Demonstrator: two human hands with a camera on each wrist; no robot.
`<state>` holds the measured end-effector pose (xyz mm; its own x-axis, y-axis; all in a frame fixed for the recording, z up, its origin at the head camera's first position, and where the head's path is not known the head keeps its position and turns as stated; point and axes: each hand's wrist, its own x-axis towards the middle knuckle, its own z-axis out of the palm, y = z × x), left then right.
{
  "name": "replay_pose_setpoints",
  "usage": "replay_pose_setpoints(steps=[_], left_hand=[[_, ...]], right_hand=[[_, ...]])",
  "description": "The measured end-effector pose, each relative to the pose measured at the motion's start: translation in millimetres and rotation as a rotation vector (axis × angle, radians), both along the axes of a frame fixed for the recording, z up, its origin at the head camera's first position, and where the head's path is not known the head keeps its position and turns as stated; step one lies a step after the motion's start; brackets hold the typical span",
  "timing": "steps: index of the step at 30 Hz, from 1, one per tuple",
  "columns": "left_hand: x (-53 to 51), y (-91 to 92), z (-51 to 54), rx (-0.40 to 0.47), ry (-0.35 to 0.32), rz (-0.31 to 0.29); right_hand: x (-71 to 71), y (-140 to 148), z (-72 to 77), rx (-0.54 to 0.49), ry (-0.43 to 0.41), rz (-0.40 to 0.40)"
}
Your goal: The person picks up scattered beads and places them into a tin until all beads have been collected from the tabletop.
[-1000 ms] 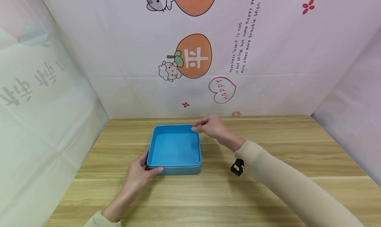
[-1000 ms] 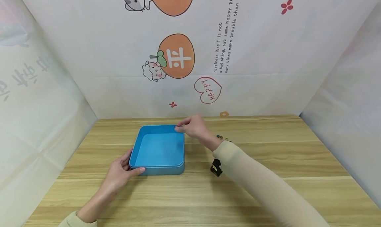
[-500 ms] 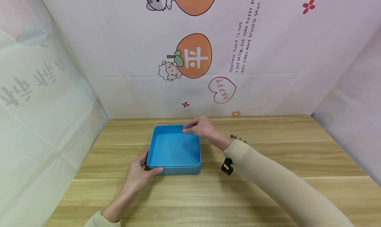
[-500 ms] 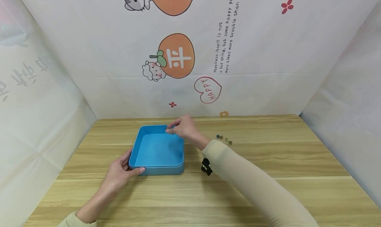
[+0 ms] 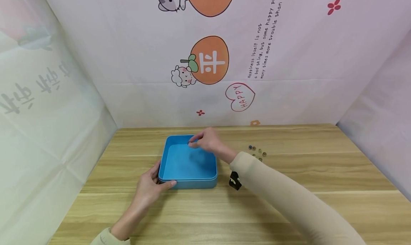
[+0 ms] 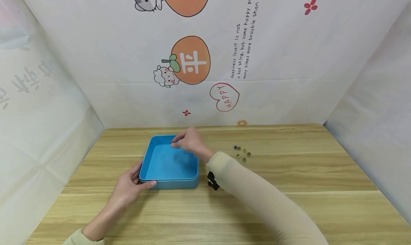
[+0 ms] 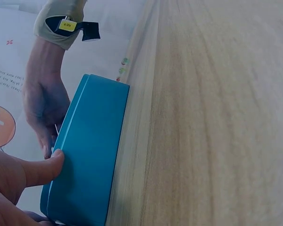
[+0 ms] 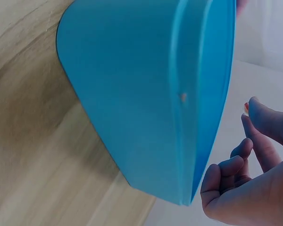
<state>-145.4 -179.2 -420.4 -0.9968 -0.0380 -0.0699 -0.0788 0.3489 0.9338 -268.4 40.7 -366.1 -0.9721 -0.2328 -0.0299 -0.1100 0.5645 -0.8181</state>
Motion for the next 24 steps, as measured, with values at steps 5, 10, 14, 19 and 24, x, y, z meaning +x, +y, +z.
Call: replay_pose_setpoints(steps=[5,10,14,19,24], left_hand=[[-0.1,0.2,-0.2,0.001,0.001,-0.006],[-0.2,0.4,-0.4,-0.004,0.000,-0.007],[-0.6,0.3,-0.4,-0.002,0.002,-0.006],[-0.6,-0.2,-0.8,0.004,-0.002,-0.004],[-0.5,-0.4,-0.9,0.001,-0.004,-0.002]], right_hand=[[-1.2,-6,-6.6,-0.002,0.003,0.001],[-2.4,-11,-11.1,-0.005,0.004,-0.005],[-3.6,-14,-13.4,-0.006,0.001,-0.005],[-4.9,-16,-18.1,0.008,-0.001,-0.004],[-5.7,-17,-21.1,0.021,0.003,-0.014]])
